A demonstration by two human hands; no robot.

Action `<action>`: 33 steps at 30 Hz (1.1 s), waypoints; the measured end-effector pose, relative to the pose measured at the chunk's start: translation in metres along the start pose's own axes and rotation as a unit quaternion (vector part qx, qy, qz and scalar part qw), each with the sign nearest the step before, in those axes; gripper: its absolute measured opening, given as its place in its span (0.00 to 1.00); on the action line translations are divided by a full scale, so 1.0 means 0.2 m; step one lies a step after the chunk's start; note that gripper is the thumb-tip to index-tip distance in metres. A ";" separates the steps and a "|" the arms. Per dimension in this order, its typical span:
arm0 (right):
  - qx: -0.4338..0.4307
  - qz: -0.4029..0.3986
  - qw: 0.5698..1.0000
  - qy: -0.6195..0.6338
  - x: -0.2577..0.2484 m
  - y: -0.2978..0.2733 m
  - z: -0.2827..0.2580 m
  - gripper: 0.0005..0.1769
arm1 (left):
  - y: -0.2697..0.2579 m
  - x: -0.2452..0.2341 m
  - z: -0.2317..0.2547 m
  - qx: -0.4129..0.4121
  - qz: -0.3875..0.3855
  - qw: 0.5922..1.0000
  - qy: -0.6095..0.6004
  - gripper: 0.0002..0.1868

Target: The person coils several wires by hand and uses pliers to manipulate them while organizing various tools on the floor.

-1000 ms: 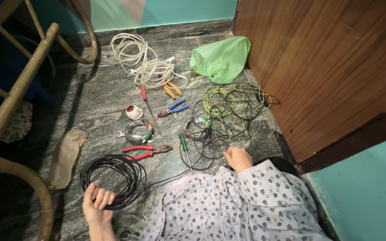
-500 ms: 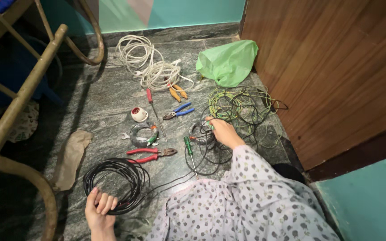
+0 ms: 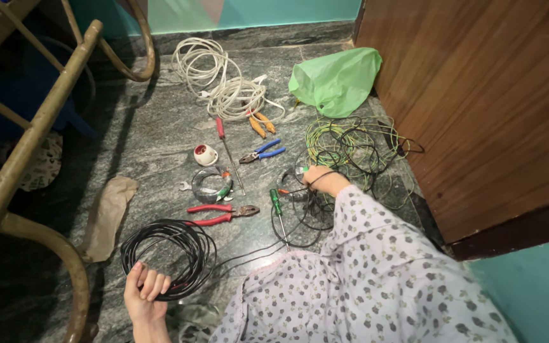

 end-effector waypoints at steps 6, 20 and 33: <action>-0.055 -0.016 0.996 -0.063 -0.33 -0.08 -0.07 0.11 | 0.00 0.01 -0.02 0.003 0.009 1.000 0.011 0.24; 0.174 0.126 0.905 0.367 -1.17 -0.45 0.63 0.12 | 0.03 0.05 0.02 0.042 0.014 0.999 0.006 0.24; 0.332 -0.275 0.891 0.142 -0.59 -1.02 1.18 0.47 | -0.11 -0.15 0.38 0.110 -0.049 0.991 -0.053 0.28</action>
Point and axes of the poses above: each hand's wrist, its own y-axis towards the middle knuckle, its own x-axis out of the palm, z = x × y, the point moved 9 cm from there along y, towards the middle knuckle, and after that the axes turned 11 degrees about -y, right-handed, at the moved point
